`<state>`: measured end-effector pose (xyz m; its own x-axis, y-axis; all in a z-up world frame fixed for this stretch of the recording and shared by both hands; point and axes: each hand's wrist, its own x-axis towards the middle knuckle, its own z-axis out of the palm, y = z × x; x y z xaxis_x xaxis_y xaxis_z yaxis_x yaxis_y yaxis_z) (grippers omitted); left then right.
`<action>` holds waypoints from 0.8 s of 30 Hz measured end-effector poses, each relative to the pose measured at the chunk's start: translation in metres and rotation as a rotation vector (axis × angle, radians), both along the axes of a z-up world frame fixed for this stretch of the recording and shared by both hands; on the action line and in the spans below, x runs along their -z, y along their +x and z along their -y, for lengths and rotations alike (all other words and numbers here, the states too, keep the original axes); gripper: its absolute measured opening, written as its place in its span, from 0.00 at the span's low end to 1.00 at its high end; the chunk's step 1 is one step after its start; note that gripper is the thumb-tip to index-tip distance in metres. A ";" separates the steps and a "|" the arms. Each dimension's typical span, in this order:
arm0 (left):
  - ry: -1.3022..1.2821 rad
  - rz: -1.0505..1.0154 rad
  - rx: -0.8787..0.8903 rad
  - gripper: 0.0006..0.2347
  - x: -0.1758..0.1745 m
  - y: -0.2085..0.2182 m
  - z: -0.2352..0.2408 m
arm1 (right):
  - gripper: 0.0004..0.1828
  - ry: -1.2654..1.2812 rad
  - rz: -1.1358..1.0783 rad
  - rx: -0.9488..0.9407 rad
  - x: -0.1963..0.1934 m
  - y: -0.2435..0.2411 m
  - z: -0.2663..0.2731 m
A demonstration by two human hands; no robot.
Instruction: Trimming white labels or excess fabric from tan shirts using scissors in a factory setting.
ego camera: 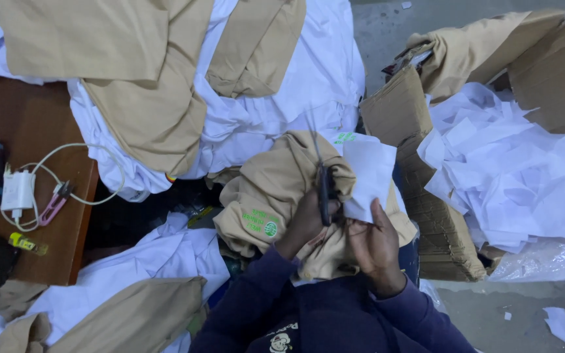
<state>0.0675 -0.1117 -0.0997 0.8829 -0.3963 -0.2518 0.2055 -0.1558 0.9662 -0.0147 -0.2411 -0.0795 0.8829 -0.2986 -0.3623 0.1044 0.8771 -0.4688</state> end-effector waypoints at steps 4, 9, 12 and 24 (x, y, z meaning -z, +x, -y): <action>0.317 -0.074 0.181 0.09 -0.070 -0.032 -0.034 | 0.21 -0.030 0.010 0.107 -0.031 0.004 0.015; 0.313 0.174 0.699 0.04 -0.094 -0.067 -0.099 | 0.23 -0.015 -0.012 0.168 -0.035 0.010 0.012; 0.372 0.142 0.821 0.08 -0.086 -0.076 -0.123 | 0.23 -0.093 -0.060 0.161 -0.027 0.009 0.010; 0.482 0.084 0.498 0.07 -0.084 -0.095 -0.092 | 0.29 -0.296 0.060 0.153 -0.050 -0.006 -0.020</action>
